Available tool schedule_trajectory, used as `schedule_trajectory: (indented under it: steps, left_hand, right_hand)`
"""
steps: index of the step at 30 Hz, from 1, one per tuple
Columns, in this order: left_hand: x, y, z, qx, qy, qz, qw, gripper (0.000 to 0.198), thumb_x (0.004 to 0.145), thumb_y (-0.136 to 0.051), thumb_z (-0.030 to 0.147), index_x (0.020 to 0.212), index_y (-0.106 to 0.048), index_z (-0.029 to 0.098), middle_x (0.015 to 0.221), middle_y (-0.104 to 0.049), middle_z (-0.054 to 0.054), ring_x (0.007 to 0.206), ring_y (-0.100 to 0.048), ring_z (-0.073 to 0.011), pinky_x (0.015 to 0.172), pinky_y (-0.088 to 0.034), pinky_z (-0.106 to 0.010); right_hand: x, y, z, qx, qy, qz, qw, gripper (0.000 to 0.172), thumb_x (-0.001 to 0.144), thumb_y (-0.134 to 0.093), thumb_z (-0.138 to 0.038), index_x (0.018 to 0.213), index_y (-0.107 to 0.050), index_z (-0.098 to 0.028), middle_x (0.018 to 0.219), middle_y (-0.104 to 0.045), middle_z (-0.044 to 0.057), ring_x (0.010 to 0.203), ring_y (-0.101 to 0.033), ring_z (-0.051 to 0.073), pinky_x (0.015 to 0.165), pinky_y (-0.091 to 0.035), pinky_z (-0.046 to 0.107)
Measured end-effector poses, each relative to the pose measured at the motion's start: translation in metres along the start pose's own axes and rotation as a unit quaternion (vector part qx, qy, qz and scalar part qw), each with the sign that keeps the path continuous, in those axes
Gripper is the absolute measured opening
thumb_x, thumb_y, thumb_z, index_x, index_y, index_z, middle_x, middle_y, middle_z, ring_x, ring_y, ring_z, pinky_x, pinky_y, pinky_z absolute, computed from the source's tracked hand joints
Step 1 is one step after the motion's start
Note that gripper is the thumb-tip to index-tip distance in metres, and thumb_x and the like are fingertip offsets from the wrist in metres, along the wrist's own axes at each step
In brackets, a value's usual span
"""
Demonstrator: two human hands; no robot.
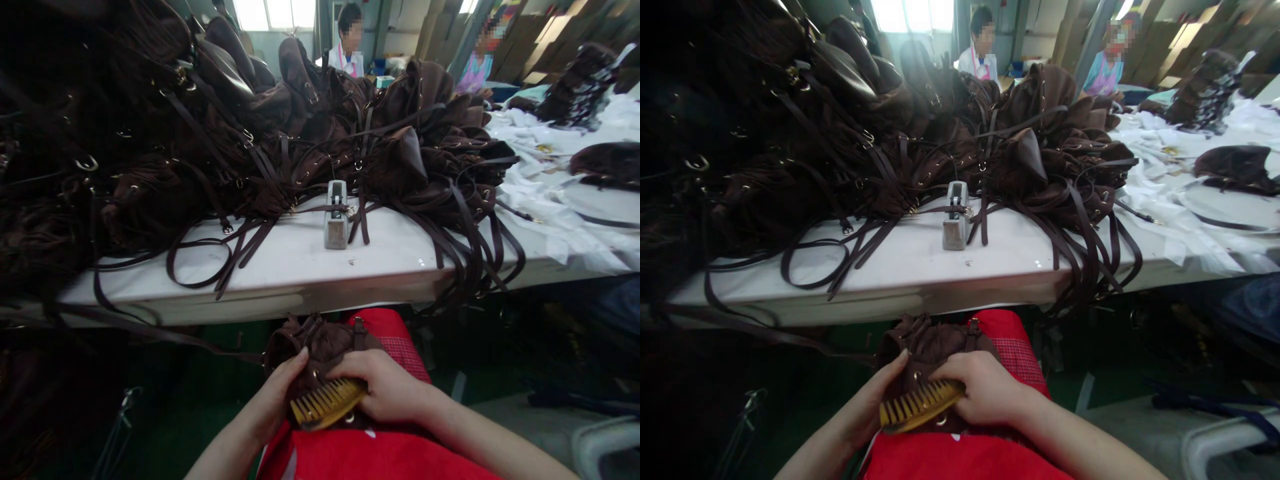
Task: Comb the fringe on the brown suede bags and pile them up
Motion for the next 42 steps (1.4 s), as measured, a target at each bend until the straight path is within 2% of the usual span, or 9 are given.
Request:
schedule_trajectory:
  steps: [6, 10, 15, 18, 24, 28, 32, 36, 42]
  left_hand:
    - [0.008, 0.002, 0.007, 0.042, -0.064, 0.094, 0.993, 0.028, 0.055, -0.069, 0.014, 0.083, -0.067, 0.012, 0.060, -0.067, -0.001, 0.062, -0.064, -0.0195, 0.067, -0.052, -0.032]
    - [-0.008, 0.030, 0.045, 0.083, -0.147, 0.148, 0.975, 0.037, 0.061, -0.071, 0.021, 0.096, -0.065, 0.014, 0.079, -0.071, -0.004, 0.078, -0.066, -0.0222, 0.073, -0.053, -0.033]
    - [-0.030, 0.058, 0.077, 0.271, -0.225, 0.150, 0.924, 0.040, 0.063, -0.075, 0.027, 0.099, -0.066, 0.012, 0.101, -0.070, -0.010, 0.099, -0.062, -0.0277, 0.089, -0.050, -0.036]
    - [-0.033, 0.057, 0.067, 0.370, -0.242, 0.132, 0.887, 0.036, 0.068, -0.069, 0.023, 0.103, -0.067, 0.014, 0.106, -0.069, -0.011, 0.102, -0.062, -0.0290, 0.093, -0.049, -0.038]
    - [-0.030, 0.025, 0.026, 0.537, -0.242, -0.010, 0.808, 0.033, 0.078, -0.057, 0.019, 0.108, -0.069, 0.022, 0.119, -0.064, -0.010, 0.115, -0.055, -0.0302, 0.105, -0.039, -0.041]
    - [-0.038, 0.032, 0.024, 0.470, -0.185, -0.044, 0.862, 0.042, 0.076, -0.058, 0.018, 0.118, -0.064, 0.022, 0.120, -0.064, -0.011, 0.116, -0.055, -0.0300, 0.104, -0.039, -0.042]
    - [-0.037, 0.034, 0.012, 0.224, -0.094, -0.158, 0.957, 0.062, 0.061, -0.076, 0.041, 0.117, -0.064, 0.017, 0.116, -0.065, -0.015, 0.110, -0.059, -0.0351, 0.095, -0.047, -0.044]
    - [-0.020, 0.030, -0.011, 0.030, -0.023, -0.003, 0.999, 0.059, 0.071, -0.069, 0.049, 0.120, -0.061, 0.016, 0.110, -0.068, -0.014, 0.096, -0.066, -0.0305, 0.088, -0.051, -0.043]
    - [-0.015, 0.010, 0.006, 0.123, -0.114, 0.063, 0.984, 0.047, 0.068, -0.073, 0.033, 0.111, -0.065, 0.015, 0.109, -0.069, -0.010, 0.100, -0.064, -0.0272, 0.095, -0.048, -0.039]
  right_hand:
    - [0.004, -0.009, -0.015, -0.042, 0.027, -0.015, 0.999, 0.041, 0.074, -0.057, -0.021, 0.114, -0.062, -0.023, 0.097, -0.068, 0.004, 0.087, -0.062, 0.018, 0.074, -0.044, 0.025]
    - [0.003, -0.013, -0.016, -0.042, 0.019, -0.048, 0.998, 0.043, 0.070, -0.062, -0.023, 0.113, -0.063, -0.023, 0.106, -0.067, 0.004, 0.094, -0.062, 0.020, 0.077, -0.045, 0.025]
    - [-0.004, -0.005, -0.019, 0.056, 0.012, -0.082, 0.995, 0.035, 0.070, -0.060, -0.015, 0.102, -0.069, -0.024, 0.093, -0.071, 0.000, 0.082, -0.064, 0.016, 0.072, -0.046, 0.021]
    - [-0.007, 0.011, -0.012, 0.137, -0.021, -0.039, 0.990, 0.032, 0.074, -0.056, -0.012, 0.100, -0.071, -0.023, 0.090, -0.072, 0.000, 0.079, -0.064, 0.015, 0.070, -0.046, 0.020]
    - [-0.009, 0.038, 0.047, 0.201, -0.143, 0.123, 0.961, 0.025, 0.085, -0.056, -0.035, 0.092, -0.068, -0.015, 0.074, -0.068, 0.004, 0.068, -0.062, 0.017, 0.062, -0.047, 0.025]
    - [-0.004, 0.056, 0.062, 0.104, -0.121, 0.186, 0.969, 0.030, 0.084, -0.059, -0.037, 0.105, -0.064, -0.018, 0.094, -0.068, 0.005, 0.084, -0.061, 0.019, 0.077, -0.046, 0.029]
    - [0.011, 0.047, 0.048, 0.081, -0.070, 0.135, 0.985, 0.031, 0.095, -0.040, -0.040, 0.106, -0.060, -0.018, 0.090, -0.065, 0.003, 0.080, -0.058, 0.016, 0.074, -0.044, 0.027]
    - [0.021, 0.024, 0.026, 0.054, -0.012, 0.075, 0.996, 0.038, 0.098, -0.029, -0.040, 0.089, -0.060, -0.018, 0.084, -0.063, 0.003, 0.076, -0.056, 0.015, 0.069, -0.041, 0.025]
    - [0.029, 0.016, -0.001, -0.127, -0.007, 0.016, 0.992, 0.026, 0.097, -0.035, -0.036, 0.109, -0.052, -0.020, 0.090, -0.065, 0.004, 0.080, -0.060, 0.018, 0.068, -0.039, 0.027]
Point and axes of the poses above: each hand's wrist, its own x-axis towards the middle knuckle, its own y-axis out of the back of the hand, z = x × y, the point moved 4 cm from there along x, towards the middle knuckle
